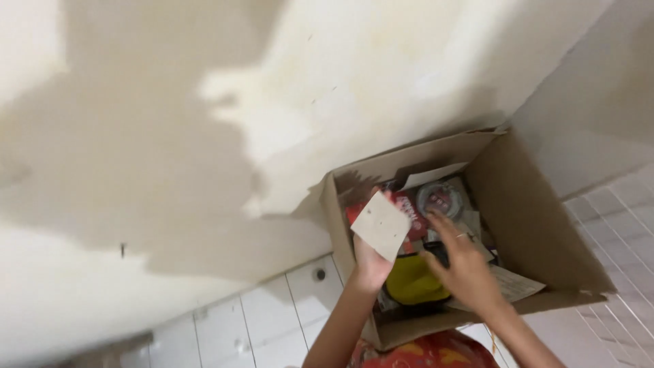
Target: The person takes various packaged items, including small boxes and plastic-wrapped parts, out of a cardboard box. They wipe the items with a yellow cloth and then place them onto a wall-mounted wire rack. The person repeats this process for several items, moving them from the box to the rack.
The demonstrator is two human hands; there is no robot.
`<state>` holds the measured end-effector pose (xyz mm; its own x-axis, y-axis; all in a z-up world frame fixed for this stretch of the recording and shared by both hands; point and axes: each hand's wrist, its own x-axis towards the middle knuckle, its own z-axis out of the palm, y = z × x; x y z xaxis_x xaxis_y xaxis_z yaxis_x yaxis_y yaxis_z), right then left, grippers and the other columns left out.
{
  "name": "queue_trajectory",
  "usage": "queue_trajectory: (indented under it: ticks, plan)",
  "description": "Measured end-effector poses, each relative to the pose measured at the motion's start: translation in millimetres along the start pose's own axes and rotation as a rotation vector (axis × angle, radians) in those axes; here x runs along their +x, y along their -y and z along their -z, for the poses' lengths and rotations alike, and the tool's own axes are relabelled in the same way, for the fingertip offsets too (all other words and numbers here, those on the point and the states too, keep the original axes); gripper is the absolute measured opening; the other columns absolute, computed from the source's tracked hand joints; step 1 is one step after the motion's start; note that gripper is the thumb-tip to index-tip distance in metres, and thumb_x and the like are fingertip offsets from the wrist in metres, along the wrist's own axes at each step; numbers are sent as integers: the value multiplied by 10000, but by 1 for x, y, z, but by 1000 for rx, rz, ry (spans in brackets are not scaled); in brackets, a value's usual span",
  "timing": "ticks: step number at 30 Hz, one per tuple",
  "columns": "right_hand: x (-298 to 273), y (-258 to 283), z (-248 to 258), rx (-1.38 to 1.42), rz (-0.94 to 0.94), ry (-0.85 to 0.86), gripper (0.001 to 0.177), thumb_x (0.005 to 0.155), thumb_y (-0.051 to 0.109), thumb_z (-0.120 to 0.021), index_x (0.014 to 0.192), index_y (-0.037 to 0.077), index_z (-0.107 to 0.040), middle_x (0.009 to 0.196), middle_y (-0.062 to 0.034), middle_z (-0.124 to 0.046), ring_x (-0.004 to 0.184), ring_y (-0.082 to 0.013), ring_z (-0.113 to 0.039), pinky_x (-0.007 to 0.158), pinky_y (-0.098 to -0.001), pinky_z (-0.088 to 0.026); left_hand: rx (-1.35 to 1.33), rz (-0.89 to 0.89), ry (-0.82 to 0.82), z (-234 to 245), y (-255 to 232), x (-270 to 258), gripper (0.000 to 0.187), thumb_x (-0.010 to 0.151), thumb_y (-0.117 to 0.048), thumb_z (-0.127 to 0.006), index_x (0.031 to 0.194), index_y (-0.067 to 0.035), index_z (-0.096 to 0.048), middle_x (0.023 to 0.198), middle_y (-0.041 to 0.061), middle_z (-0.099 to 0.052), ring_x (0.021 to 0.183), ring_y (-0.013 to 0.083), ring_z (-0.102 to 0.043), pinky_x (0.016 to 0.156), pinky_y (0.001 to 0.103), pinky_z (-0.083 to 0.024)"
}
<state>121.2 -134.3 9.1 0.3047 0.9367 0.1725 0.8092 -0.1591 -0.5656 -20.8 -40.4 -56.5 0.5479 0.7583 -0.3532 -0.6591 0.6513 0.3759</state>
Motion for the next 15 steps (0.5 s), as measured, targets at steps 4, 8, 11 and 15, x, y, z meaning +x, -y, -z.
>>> queue_trajectory:
  ticks: [4,8,11,15]
  plan:
    - [-12,21,-17,268,-113,62,737,976,484,-454,1617,192,-239,1712,-74,-222,1542,-303,-273,1232,-509,-236,153,54,75,-26,-2,13,799,838,-252,-706,1580,-254,-410,1201,88,-595,913,204,-584,652,301,-497]
    - [-17,-1,-59,374,-203,-230,568,880,202,-689,1430,181,-548,1046,-73,-734,740,-155,-614,624,-325,-482,403,115,107,-31,-4,18,747,837,-255,-700,1540,-183,-461,1303,89,-571,1084,213,-540,849,340,-409]
    - [-29,6,-44,513,-355,-411,158,975,158,-585,1067,85,-690,603,-8,-706,381,-63,-448,340,-232,-338,600,137,90,-11,-7,14,661,827,-247,-703,1426,-29,-530,1323,120,-579,1197,227,-527,1033,373,-361]
    - [-53,-21,-32,923,-517,-484,354,1056,256,-486,964,-10,-701,736,-107,-736,539,-146,-662,414,-244,-564,796,295,182,-38,-12,-7,446,847,-165,-715,1258,4,-676,1099,109,-677,1030,208,-618,924,351,-438]
